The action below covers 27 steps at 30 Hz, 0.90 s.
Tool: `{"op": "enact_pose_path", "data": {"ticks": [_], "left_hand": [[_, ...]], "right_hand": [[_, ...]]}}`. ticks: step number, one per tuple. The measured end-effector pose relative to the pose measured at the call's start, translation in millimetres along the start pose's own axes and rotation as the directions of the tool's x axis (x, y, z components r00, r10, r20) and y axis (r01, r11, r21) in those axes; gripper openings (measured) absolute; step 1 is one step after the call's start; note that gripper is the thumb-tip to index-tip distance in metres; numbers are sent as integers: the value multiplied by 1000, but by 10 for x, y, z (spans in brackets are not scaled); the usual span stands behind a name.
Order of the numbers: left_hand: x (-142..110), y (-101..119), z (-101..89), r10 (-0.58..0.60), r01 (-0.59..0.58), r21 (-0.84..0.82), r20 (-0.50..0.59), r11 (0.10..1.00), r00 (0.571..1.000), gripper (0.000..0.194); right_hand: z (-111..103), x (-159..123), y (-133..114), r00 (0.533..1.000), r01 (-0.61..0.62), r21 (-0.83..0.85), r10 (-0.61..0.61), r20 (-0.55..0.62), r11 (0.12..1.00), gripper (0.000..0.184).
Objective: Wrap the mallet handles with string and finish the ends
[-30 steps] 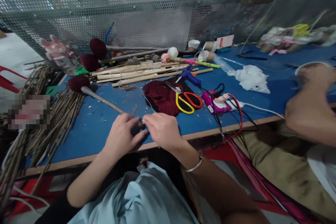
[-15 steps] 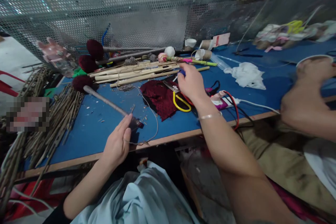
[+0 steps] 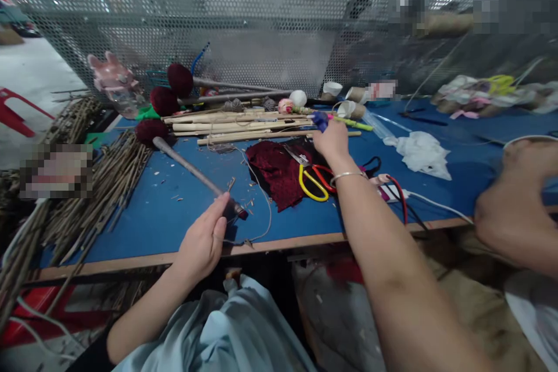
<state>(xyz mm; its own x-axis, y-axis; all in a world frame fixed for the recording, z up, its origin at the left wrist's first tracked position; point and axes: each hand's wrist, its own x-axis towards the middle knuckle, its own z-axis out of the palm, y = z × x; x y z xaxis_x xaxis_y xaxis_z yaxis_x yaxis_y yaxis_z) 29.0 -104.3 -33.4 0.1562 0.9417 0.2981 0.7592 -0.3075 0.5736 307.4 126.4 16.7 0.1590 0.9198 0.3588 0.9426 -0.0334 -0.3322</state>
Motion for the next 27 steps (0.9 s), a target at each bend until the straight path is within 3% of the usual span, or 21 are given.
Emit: {"op": "enact_pose_path", "data": {"ticks": [2,4,5,7,8,11,16,27], "left_hand": [[0,-2,-2,-7,7,-6,7,1000,1000,47],[-3,-8,0,-5,5,-14,6,1000,1000,47],[-5,-13,2,-2,2,-17,3,1000,1000,47],[-11,-27,8,7,-7,-21,-1,1000,1000,47],[-13,-34,12,13,-13,-21,0,1000,1000,47],[-16,-48,18,22,-22,-20,6,1000,1000,48],[-16,-52,24,11,-10,-19,10,1000,1000,49],[-6,-38,18,-2,2,-27,18,1000,1000,48]], "right_hand": [[-231,-259,-81,998,2,149,9,-67,989,36],[-459,-651,-140,1000,6,388,-16,23,922,34],[-552,-878,-155,989,1,508,-75,126,861,33],[-667,-1331,-156,916,-81,686,-217,337,723,34],[-686,-1533,-147,847,-144,723,-293,443,676,36],[-631,-1948,-124,764,-228,727,-343,546,648,38],[-514,-2071,-144,768,-192,696,-336,546,692,37],[-512,-2066,-172,769,-134,649,-334,544,749,36]]}}
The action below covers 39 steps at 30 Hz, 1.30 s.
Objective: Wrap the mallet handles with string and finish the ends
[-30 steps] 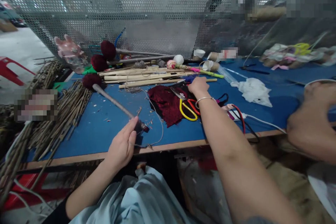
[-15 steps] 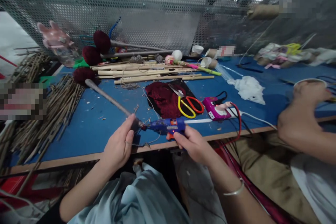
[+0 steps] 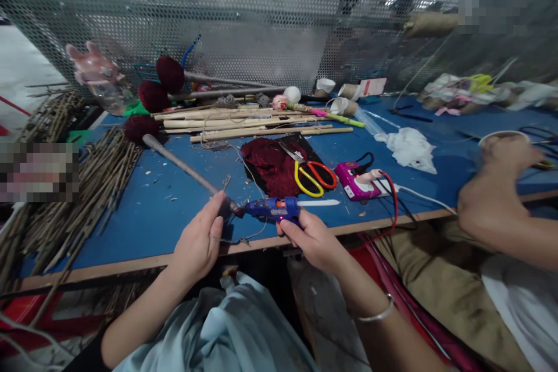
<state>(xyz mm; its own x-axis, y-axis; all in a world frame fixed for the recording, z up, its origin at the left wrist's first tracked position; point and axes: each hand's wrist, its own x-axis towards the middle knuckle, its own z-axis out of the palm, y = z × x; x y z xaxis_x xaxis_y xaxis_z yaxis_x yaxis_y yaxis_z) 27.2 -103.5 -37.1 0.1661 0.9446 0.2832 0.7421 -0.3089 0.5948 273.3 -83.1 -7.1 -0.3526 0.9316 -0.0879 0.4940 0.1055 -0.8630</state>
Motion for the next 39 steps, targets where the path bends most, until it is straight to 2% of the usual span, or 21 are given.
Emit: {"op": "enact_pose_path", "data": {"ticks": [15,20,23,25,28,30,31,32,33,35,37,39], "left_hand": [[-6,-1,5,-15,15,4,-3,1000,1000,48],[-10,-16,12,-7,7,18,-1,1000,1000,48],[-7,-20,11,-6,6,31,4,1000,1000,48],[-4,-20,9,-3,3,34,4,999,1000,48],[-4,-18,8,1,0,27,-2,1000,1000,48],[-7,-23,12,-3,4,28,-5,1000,1000,49],[-9,-28,16,-7,7,29,-7,1000,1000,49],[-11,-35,22,-10,10,30,-9,999,1000,48],[-12,-45,30,-11,11,30,-11,999,1000,48],[-13,-65,48,-8,8,24,-23,1000,1000,48],[-14,-81,64,-4,4,13,-37,1000,999,48],[-16,-88,71,-10,10,2,-42,1000,999,48]], "right_hand": [[-2,31,72,999,-18,37,17,30,999,39],[-170,-32,10,999,-16,27,15,39,1000,37],[-363,-83,-44,996,65,132,-56,-67,989,33],[-512,-60,-72,969,152,125,-123,-212,980,30],[-744,137,-91,878,204,-127,-239,-416,971,24],[-895,383,-84,838,164,-284,-285,-466,945,29],[-968,529,-74,805,96,-397,-306,-509,913,37],[-1039,685,-58,809,8,-516,-309,-500,856,49],[-1109,843,-38,824,-82,-610,-291,-486,788,60],[-1235,1143,13,890,-146,-750,-245,-384,645,76],[-1330,1395,75,929,-218,-817,-143,-342,534,83],[-1382,1586,141,944,-264,-852,-61,-324,452,82]]}}
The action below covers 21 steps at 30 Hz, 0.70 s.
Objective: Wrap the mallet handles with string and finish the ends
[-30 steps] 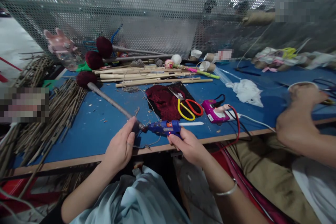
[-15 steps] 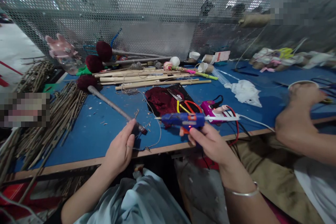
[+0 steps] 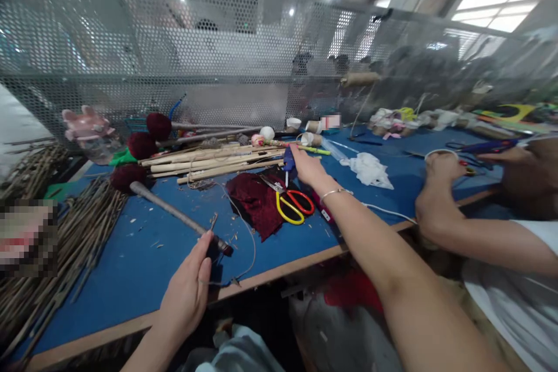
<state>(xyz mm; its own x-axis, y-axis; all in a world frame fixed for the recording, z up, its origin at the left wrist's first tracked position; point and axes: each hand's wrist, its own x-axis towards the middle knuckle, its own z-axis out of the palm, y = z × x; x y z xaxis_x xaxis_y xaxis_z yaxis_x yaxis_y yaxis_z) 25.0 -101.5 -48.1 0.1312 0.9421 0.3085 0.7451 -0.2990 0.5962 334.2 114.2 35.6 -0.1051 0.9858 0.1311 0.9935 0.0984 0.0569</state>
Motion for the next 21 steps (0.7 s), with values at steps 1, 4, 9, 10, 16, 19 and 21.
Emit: {"op": "enact_pose_path", "data": {"ticks": [1,4,9,10,16,19,21], "left_hand": [[-2,0,0,-5,5,-3,0,1000,1000,48],[-8,6,-6,-22,22,-1,8,1000,1000,48],[-3,4,-3,-31,31,-6,22,999,999,48],[0,3,-2,-35,35,-14,23,999,999,48],[14,60,-55,-55,61,-97,61,993,997,49],[35,120,-100,-73,87,-126,110,988,991,49],[53,159,-123,-107,119,-83,138,989,985,48]], "right_hand": [[40,71,7,1000,-6,-30,7,23,1000,80],[148,216,17,999,-31,-52,33,38,998,74],[83,225,-86,990,-144,-50,144,8,988,64],[18,145,-166,989,-146,-29,145,-23,989,63],[-325,-1206,-1137,968,234,718,-226,-109,655,23],[-282,-1940,-1584,957,161,924,-285,-59,348,42],[-174,-2205,-1784,975,57,973,-223,-6,223,54]]}}
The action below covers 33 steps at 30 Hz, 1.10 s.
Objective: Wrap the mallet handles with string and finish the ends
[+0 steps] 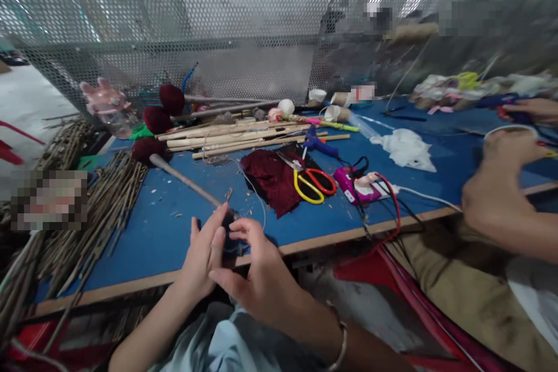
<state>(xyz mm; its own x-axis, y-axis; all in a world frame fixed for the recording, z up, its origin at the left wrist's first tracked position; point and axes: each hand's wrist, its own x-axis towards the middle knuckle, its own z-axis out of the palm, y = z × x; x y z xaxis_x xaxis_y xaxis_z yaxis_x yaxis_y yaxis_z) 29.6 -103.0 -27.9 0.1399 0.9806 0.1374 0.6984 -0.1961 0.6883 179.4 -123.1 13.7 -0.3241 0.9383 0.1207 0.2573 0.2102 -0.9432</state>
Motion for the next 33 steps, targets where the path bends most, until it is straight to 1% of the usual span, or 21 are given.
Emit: {"op": "enact_pose_path", "data": {"ticks": [1,2,4,5,6,7,8,9,10,11,12,14,15,17,19,20,23,26,29,31,33], "left_hand": [[5,21,-11,-15,15,24,9,1000,1000,48],[10,43,-23,-27,26,48,14,999,1000,48],[17,90,-56,-31,28,91,31,995,999,48],[21,115,-76,-25,20,113,42,993,999,48],[25,141,-96,-15,7,136,53,991,999,47],[31,168,-117,-4,-6,161,60,987,998,47],[41,195,-138,8,-20,189,64,982,998,46],[53,221,-157,19,-33,219,63,975,998,46],[68,245,-174,29,-43,251,59,967,998,45],[86,265,-191,40,-54,283,56,958,998,44],[104,279,-207,51,-66,312,57,948,997,42],[140,289,-237,85,-108,356,81,928,993,37],[154,283,-250,108,-138,366,100,920,989,36],[174,249,-269,157,-196,364,134,911,979,47],[189,194,-270,175,-213,363,136,907,975,58],[199,163,-266,169,-205,371,127,906,977,57],[258,80,-247,163,-190,400,101,897,981,46],[363,31,-245,237,-284,395,164,874,958,34],[459,-6,-254,287,-364,397,241,842,927,21],[491,-47,-258,320,-394,410,240,822,917,19],[498,-96,-270,370,-425,420,209,802,905,20]], "right_hand": [[96,-46,44,999,-50,75,50,-1,996,57],[166,-59,92,994,-108,144,106,25,984,59],[230,-29,173,977,-210,239,194,89,948,56],[227,-4,195,970,-242,245,226,94,939,54],[205,19,201,966,-258,213,250,64,943,50],[168,37,193,967,-252,143,254,3,957,47],[118,49,173,971,-228,43,230,-69,973,43],[60,55,144,976,-191,-75,181,-119,979,37],[-5,59,110,985,-146,-189,124,-122,971,28],[-73,61,73,994,-97,-278,78,-80,956,17],[-142,62,38,999,-52,-333,53,-7,942,12],[-276,67,-24,987,-8,-352,63,145,936,23],[-335,69,-51,979,-8,-341,76,188,940,27],[-424,67,-95,977,-17,-310,81,196,950,31],[-468,62,-131,979,-7,-284,65,193,959,32],[-476,64,-144,977,5,-274,53,205,962,33],[-479,127,-148,972,28,-220,24,234,975,31],[-502,305,-70,983,-5,-124,28,183,992,29],[-536,518,81,985,-93,-17,95,145,996,39],[-546,618,185,987,-123,-6,123,107,992,46],[-544,665,272,994,-99,-58,101,32,993,46]]}}
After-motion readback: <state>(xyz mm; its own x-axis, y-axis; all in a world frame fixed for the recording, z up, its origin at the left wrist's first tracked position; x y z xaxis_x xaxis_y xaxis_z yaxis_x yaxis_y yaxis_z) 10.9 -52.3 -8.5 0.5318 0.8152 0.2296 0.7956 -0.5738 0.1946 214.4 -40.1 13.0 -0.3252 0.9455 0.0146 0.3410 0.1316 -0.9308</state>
